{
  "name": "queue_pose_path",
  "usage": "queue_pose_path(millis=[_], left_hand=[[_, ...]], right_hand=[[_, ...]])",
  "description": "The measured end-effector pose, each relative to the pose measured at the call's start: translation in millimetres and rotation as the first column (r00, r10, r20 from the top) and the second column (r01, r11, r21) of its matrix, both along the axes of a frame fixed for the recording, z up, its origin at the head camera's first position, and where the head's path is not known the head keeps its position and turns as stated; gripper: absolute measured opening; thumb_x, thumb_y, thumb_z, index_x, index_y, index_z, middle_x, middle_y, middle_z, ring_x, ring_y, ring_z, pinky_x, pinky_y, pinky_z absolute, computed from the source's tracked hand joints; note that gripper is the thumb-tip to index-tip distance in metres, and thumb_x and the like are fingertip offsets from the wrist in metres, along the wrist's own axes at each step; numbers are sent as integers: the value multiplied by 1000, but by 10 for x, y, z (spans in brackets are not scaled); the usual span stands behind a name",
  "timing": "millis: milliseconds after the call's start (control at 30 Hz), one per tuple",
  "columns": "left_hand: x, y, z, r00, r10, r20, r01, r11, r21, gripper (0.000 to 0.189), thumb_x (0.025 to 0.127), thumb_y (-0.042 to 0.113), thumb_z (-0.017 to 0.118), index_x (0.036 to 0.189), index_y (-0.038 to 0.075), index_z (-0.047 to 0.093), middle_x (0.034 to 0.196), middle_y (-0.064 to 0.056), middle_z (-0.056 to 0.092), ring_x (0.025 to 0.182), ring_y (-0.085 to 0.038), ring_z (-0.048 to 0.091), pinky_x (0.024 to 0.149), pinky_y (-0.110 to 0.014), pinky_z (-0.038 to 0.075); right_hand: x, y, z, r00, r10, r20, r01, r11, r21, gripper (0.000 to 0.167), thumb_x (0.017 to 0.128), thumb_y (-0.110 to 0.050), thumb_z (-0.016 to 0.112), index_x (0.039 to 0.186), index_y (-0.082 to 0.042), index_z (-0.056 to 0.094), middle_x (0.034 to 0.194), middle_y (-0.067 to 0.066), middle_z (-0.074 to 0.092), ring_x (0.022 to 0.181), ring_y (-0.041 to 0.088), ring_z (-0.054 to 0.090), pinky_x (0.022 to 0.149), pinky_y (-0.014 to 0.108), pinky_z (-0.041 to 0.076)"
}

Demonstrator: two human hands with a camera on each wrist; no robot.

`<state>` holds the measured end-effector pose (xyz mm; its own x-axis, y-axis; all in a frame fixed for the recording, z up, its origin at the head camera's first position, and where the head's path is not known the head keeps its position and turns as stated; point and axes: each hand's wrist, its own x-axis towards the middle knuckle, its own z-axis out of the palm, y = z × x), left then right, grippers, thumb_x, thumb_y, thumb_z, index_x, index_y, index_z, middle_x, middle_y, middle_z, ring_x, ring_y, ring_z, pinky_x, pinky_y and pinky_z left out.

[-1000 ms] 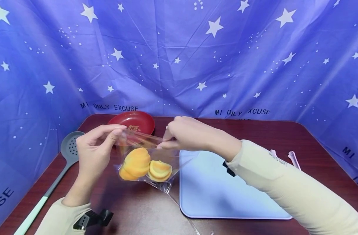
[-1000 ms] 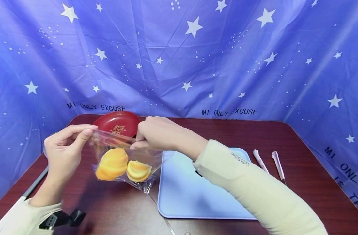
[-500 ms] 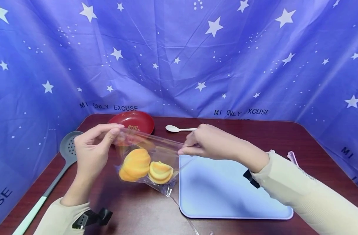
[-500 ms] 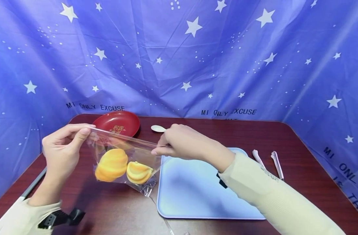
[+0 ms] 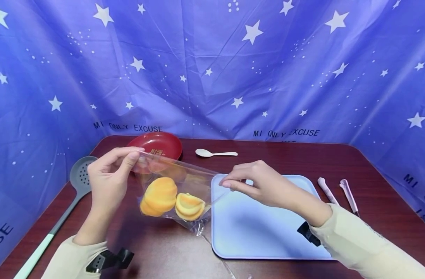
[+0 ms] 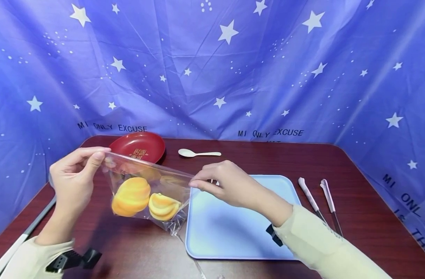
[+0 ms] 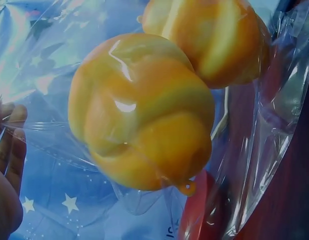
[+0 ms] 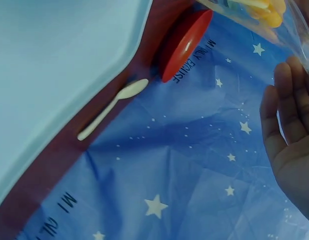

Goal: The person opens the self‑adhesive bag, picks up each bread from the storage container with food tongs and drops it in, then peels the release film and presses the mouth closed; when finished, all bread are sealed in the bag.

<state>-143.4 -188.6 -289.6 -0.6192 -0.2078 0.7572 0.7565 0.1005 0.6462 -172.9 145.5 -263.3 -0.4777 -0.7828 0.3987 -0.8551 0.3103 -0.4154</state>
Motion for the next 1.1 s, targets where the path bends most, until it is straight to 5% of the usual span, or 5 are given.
queue_pose_path(millis=[200,433,700,933,1100], left_hand=[[10,-46,-39,997,-38,62,35,999,38,7,92,-8,70,96,-11,74,79,-2,74,63,-9,65,64,-15,54],[-3,-111,-44,971,-143,191,118,984,137,12,94,-10,64,93,-6,75,74,-6,74,62,-12,67,63,-20,56],[-25,-189,-103,947,-118,298,112,993,37,10,95,-5,67,87,-10,66,72,-8,73,63,-14,67,62,-22,55],[26,-277,-130,942,-169,292,182,983,-18,11,96,-13,59,85,-12,61,80,-10,75,69,-16,71,66,-23,58],[84,-350,-102,954,-161,254,173,985,-24,9,96,-12,61,88,-10,64,85,-8,77,73,-13,74,71,-22,58]], right_hand=[[28,37,-129,1000,-8,17,10,992,-127,14,98,-9,67,104,-15,79,83,-13,66,72,2,57,64,21,49],[52,-32,-234,992,-94,79,115,936,-333,13,91,-3,74,98,-11,82,81,-10,70,69,8,57,62,22,47],[32,-71,-359,978,-180,107,207,905,-373,11,90,-4,76,95,-12,81,84,-5,74,74,8,64,66,22,54],[39,-115,-359,964,-215,153,256,902,-347,12,90,-5,76,93,-15,81,77,-11,73,69,6,68,63,25,56],[26,-179,-295,972,-191,134,227,908,-353,11,91,-6,75,93,-16,81,74,-11,73,68,6,69,63,26,56]])
